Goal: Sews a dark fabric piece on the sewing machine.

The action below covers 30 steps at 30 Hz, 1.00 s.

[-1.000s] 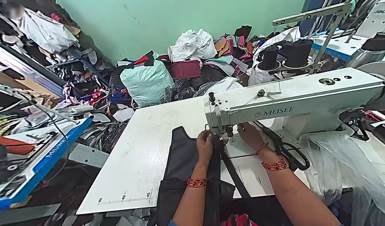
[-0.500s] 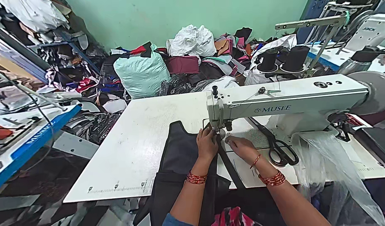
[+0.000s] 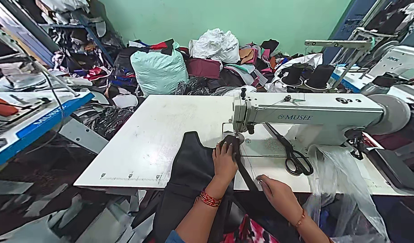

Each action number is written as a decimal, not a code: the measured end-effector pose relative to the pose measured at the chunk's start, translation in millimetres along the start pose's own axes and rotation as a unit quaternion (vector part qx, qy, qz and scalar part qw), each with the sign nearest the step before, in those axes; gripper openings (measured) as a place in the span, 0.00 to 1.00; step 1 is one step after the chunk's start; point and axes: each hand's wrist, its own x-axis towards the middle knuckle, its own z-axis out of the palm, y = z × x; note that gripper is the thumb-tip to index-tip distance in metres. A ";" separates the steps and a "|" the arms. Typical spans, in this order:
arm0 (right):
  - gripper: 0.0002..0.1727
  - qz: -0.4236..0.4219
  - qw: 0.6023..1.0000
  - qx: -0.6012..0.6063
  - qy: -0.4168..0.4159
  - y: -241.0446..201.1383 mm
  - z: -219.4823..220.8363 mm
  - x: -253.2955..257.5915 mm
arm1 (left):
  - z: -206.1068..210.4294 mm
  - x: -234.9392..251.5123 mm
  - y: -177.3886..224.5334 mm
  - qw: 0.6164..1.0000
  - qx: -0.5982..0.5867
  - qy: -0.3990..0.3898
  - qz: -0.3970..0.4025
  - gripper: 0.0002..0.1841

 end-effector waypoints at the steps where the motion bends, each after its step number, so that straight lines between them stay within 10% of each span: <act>1: 0.15 -0.005 1.000 0.000 0.016 5.4 -1.1 -9.9 | -0.2 -3.1 -1.2 1.000 0.001 0.003 0.005 0.26; 5: 0.15 0.006 1.000 0.009 -0.001 27.7 -14.5 -46.6 | -2.0 -11.2 -8.1 1.000 0.002 -0.012 0.025 0.25; 11: 0.17 0.111 0.964 0.030 -0.239 44.6 -38.8 -94.2 | -8.4 -16.5 -20.5 0.996 -0.036 -0.036 0.067 0.24; 19: 0.18 0.192 0.937 0.072 -0.284 72.0 -26.1 -152.2 | -16.7 -20.9 -20.2 0.995 -0.007 -0.070 0.074 0.25; 22: 0.23 0.212 0.953 0.076 -0.204 76.0 -41.7 -152.8 | -22.0 -28.2 -24.3 0.994 0.015 -0.078 0.072 0.25; 27: 0.15 0.115 0.980 -0.027 0.162 45.9 -61.3 -91.8 | -18.1 -30.7 -41.7 0.996 0.006 -0.038 0.079 0.24; 30: 0.11 -0.001 0.981 -0.002 0.195 16.1 -46.0 -20.8 | -14.4 -32.4 -44.7 0.996 -0.004 -0.009 0.092 0.23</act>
